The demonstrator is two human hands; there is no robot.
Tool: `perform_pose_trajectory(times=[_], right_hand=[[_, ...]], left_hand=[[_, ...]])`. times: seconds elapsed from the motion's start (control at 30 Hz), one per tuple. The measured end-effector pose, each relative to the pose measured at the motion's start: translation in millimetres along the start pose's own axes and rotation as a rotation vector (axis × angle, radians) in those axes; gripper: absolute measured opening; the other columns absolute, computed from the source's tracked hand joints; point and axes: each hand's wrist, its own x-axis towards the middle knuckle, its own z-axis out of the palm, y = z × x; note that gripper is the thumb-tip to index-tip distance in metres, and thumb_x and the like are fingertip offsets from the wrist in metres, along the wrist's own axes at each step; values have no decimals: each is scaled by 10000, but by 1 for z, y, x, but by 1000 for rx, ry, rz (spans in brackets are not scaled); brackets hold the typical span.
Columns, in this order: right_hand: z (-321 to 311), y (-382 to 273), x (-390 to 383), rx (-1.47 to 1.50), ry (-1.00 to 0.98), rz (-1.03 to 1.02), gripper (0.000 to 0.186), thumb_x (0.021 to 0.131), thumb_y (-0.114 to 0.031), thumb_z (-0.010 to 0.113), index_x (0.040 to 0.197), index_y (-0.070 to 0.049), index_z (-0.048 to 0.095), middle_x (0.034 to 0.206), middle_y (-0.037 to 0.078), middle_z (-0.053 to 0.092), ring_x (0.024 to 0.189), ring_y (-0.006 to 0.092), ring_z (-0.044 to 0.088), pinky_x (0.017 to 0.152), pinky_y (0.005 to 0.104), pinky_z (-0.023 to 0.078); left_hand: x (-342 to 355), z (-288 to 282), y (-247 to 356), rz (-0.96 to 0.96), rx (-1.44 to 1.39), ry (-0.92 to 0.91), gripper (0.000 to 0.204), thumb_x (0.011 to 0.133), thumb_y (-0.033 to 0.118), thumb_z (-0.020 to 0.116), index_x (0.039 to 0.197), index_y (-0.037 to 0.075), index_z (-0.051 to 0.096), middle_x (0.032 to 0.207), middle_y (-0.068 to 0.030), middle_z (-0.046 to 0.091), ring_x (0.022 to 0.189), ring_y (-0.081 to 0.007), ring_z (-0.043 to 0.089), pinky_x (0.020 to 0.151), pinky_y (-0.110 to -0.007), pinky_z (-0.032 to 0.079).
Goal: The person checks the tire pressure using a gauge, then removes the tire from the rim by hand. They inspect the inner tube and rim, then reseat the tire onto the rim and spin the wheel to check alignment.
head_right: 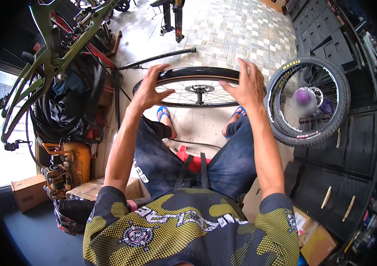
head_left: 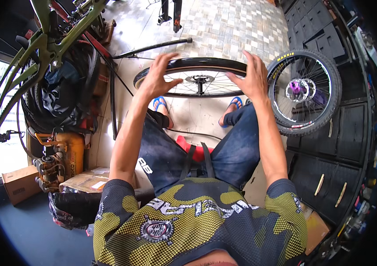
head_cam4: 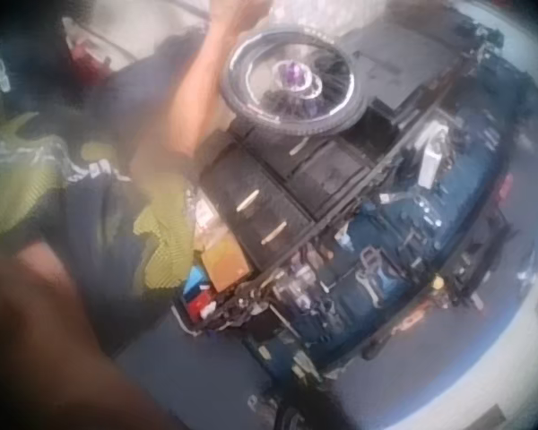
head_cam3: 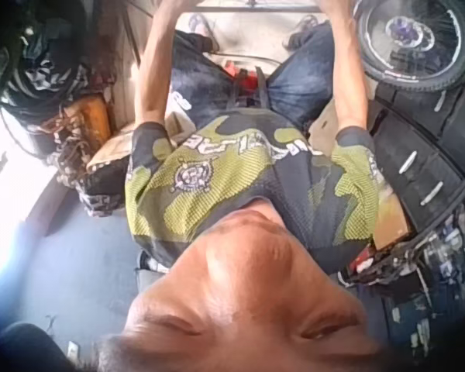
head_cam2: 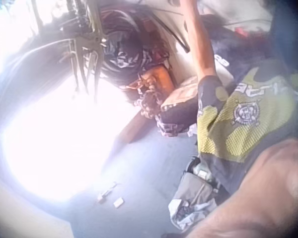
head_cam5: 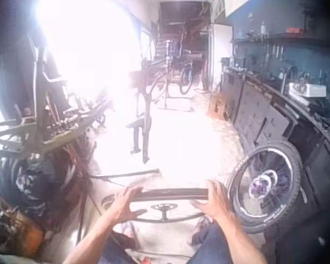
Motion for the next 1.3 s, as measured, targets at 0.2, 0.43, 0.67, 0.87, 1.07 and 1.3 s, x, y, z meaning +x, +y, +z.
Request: perform_pose_trajectory(times=[0.2,0.43,0.67,0.87,1.07,1.3], right_hand=[[5,-42,17,8,-205,-179,714,803,-594,858,1339,-160,674,1111,109,719,1097,303,692,1033,497,520],[-92,-29,97,262,26,-177,575,815,-283,944,1324,-145,716,1247,132,768,1122,269,751,975,382,597],[-162,-30,89,420,419,-227,579,836,-376,927,1298,-100,716,1193,116,773,1046,301,766,876,399,608],[30,56,-12,108,100,-55,842,805,-377,914,1465,-84,480,1264,204,593,1158,412,588,1031,508,466],[27,64,-14,60,-245,137,939,793,-531,898,1482,-29,505,1349,265,621,1288,437,588,1089,520,473],[1,-60,25,12,-89,-185,902,798,-589,884,1502,-137,549,1399,176,585,1364,382,530,1178,533,382]], left_hand=[[-60,-17,-98,-439,-13,-64,536,799,274,944,1217,46,698,1102,-206,765,1066,-371,731,891,-445,557],[19,-105,-14,-23,48,346,550,814,234,962,1223,-25,701,1072,-207,773,986,-198,729,877,-376,575],[58,-171,97,96,69,352,673,836,163,937,1421,44,627,1181,-92,773,1054,-195,746,964,-337,603],[28,-22,-17,24,515,276,899,729,350,963,1472,97,524,1314,-158,606,1273,-384,550,1081,-506,451],[26,4,-15,-69,478,74,922,755,449,928,1491,101,494,1345,-138,563,1317,-375,495,1119,-513,375],[6,-7,18,-38,127,46,908,819,274,918,1587,162,448,1537,-189,512,1435,-425,491,1204,-527,388]])
